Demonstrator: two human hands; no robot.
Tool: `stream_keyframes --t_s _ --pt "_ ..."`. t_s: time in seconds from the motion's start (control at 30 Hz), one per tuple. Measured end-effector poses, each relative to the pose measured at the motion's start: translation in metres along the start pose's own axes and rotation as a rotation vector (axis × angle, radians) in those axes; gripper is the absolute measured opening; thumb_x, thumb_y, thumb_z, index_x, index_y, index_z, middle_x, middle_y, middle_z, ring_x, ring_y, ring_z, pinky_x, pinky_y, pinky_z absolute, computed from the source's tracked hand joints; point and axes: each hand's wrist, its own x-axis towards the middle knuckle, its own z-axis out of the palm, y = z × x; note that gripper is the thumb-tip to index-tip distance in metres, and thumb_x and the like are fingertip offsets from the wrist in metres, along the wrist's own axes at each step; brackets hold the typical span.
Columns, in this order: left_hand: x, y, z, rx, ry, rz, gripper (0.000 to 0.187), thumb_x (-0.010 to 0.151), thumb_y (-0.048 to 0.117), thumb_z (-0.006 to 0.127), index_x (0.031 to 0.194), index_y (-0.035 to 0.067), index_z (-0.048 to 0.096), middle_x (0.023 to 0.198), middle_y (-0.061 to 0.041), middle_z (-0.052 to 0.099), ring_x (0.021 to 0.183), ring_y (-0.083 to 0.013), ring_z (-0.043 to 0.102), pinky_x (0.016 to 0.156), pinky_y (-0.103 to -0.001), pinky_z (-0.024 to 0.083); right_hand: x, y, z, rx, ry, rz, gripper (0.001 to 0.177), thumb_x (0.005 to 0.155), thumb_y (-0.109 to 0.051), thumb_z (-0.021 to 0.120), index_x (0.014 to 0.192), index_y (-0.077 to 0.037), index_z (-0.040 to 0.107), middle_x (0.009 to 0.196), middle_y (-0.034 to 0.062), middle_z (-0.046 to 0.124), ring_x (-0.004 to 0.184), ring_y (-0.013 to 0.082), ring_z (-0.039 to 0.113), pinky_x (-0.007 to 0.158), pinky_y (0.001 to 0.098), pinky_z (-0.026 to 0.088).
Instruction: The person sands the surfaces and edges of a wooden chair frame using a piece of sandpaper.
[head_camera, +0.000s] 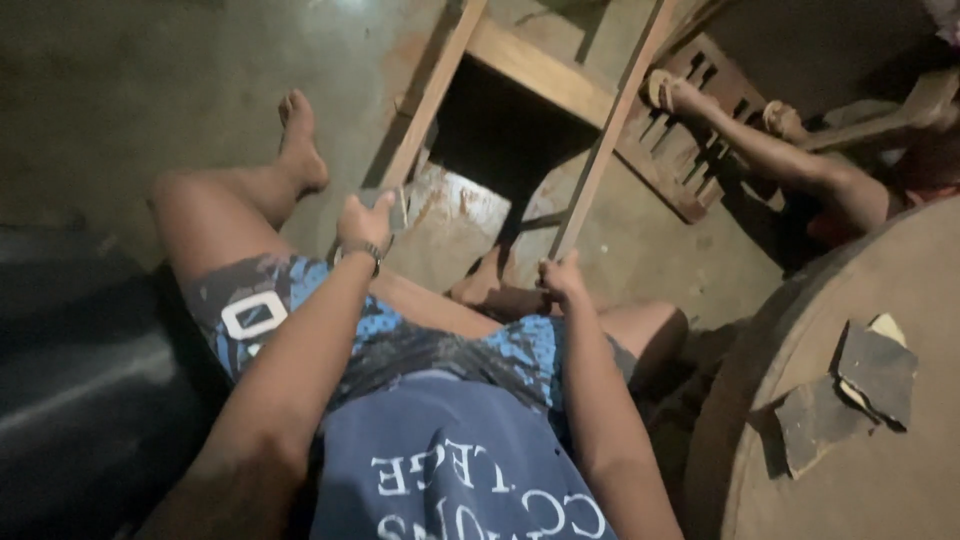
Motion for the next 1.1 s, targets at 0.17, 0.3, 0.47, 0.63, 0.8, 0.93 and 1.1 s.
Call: stream_keyframes --t_s 0.17,0.3,0.47,0.63,0.8,0.93,1.1 --pt "0.017 0.001 0.006 0.011 0.002 0.016 0.078 0.105 0.056 0.057 0.159 0.007 0.029 0.16 -0.017 0.037 0.15 -0.0321 0.034 0.122 -0.057 0.033 0.021 0.014 0.004 -0.007 0.012 0.009 0.061 0.107 -0.019 0.056 0.157 -0.008 0.024 0.12 0.0229 0.062 0.102 0.0361 0.07 0.088 0.0552 0.058" --pt "-0.003 0.004 -0.009 0.057 -0.024 0.026 0.074 0.106 0.053 0.056 0.158 0.007 0.031 0.16 -0.015 0.038 0.15 -0.0303 0.034 0.122 -0.054 0.032 0.024 0.012 0.005 -0.016 -0.027 -0.002 0.064 0.107 -0.019 0.055 0.16 -0.009 0.019 0.124 0.0241 0.061 0.105 0.0373 0.069 0.09 0.0551 0.058" --pt "0.039 -0.004 0.014 0.031 0.016 0.056 0.077 0.106 0.055 0.054 0.159 0.005 0.029 0.161 -0.018 0.037 0.15 -0.0339 0.034 0.122 -0.055 0.032 0.0 0.004 0.002 -0.031 0.009 -0.009 0.059 0.106 -0.019 0.051 0.156 -0.006 0.024 0.112 0.0184 0.061 0.096 0.0306 0.068 0.087 0.0519 0.058" --pt "0.013 -0.003 -0.003 0.029 0.005 0.036 0.075 0.107 0.056 0.052 0.159 0.007 0.029 0.161 -0.016 0.037 0.15 -0.0321 0.033 0.121 -0.056 0.033 -0.006 -0.004 0.003 -0.011 0.002 -0.025 0.057 0.105 -0.018 0.053 0.155 -0.008 0.026 0.109 0.016 0.063 0.094 0.0296 0.07 0.086 0.0511 0.059" --pt "-0.004 0.005 -0.003 -0.017 0.036 0.028 0.076 0.106 0.055 0.052 0.158 0.005 0.03 0.16 -0.019 0.037 0.15 -0.0341 0.034 0.121 -0.057 0.033 -0.004 0.005 -0.001 -0.028 0.047 0.001 0.06 0.104 -0.018 0.055 0.155 -0.007 0.028 0.106 0.0156 0.063 0.091 0.0288 0.069 0.084 0.0512 0.058" --pt "-0.003 -0.002 -0.015 0.079 -0.061 0.037 0.081 0.107 0.062 0.046 0.16 0.006 0.024 0.163 -0.016 0.031 0.151 -0.0312 0.029 0.123 -0.055 0.029 0.0 0.007 -0.001 -0.007 0.004 -0.012 0.065 0.104 -0.019 0.055 0.159 -0.008 0.022 0.108 0.0147 0.064 0.092 0.0278 0.07 0.08 0.0478 0.058" --pt "0.016 -0.004 -0.006 0.057 -0.031 0.028 0.077 0.108 0.058 0.047 0.16 0.006 0.024 0.163 -0.017 0.032 0.152 -0.0306 0.028 0.124 -0.055 0.028 0.003 0.01 0.006 -0.011 0.025 0.006 0.06 0.104 -0.02 0.054 0.157 -0.007 0.028 0.108 0.0164 0.064 0.091 0.0297 0.069 0.079 0.0485 0.057"
